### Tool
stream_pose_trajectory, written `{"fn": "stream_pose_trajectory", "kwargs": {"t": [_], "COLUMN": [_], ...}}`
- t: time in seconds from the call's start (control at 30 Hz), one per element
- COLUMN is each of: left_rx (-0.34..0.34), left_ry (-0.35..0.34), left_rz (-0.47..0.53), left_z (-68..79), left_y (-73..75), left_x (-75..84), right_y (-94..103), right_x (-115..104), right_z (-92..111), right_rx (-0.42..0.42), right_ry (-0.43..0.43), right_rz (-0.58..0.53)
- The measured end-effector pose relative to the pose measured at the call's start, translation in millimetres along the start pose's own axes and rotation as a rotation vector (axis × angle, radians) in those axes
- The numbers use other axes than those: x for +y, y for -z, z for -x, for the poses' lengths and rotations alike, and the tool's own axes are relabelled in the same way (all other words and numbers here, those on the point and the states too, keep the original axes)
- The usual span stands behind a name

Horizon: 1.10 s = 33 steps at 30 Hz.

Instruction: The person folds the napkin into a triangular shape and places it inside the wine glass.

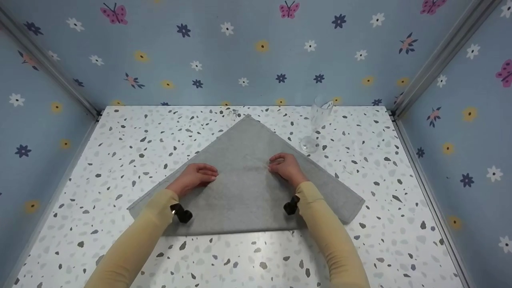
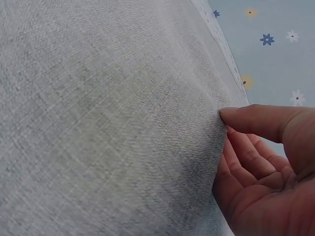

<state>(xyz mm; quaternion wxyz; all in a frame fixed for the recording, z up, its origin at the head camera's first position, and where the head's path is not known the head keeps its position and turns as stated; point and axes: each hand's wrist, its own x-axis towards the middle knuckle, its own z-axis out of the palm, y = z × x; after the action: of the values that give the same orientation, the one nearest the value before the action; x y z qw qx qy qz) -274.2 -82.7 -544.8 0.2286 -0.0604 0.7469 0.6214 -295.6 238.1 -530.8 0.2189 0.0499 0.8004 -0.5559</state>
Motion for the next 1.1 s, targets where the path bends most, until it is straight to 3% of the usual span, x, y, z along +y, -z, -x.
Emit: {"fn": "stream_pose_trajectory", "kwargs": {"t": [0.2, 0.5, 0.77, 0.97, 1.1], "left_rx": [0.051, 0.071, 0.003, 0.018, 0.023], "left_ry": [-0.041, -0.036, -0.025, -0.013, -0.013], "left_rz": [0.014, 0.009, -0.079, -0.142, -0.175], "left_z": [-17.2, -35.0, -30.2, -19.5, -13.6], "left_y": [2.0, 2.3, 11.0, 19.1, 23.4], "left_x": [13.4, 29.1, 17.1, 11.8, 7.3], "right_y": [3.0, 9.8, 20.2, 29.3, 33.8], "right_x": [-8.5, -13.4, -0.3, 10.3, 15.9], "right_z": [-14.4, -27.4, -27.3, -17.3, -9.8], "right_rx": [0.059, 0.132, 0.051, -0.005, 0.005], "right_ry": [0.040, 0.006, 0.004, 0.008, 0.001], "right_rz": [0.007, 0.010, 0.002, -0.012, 0.031]}}
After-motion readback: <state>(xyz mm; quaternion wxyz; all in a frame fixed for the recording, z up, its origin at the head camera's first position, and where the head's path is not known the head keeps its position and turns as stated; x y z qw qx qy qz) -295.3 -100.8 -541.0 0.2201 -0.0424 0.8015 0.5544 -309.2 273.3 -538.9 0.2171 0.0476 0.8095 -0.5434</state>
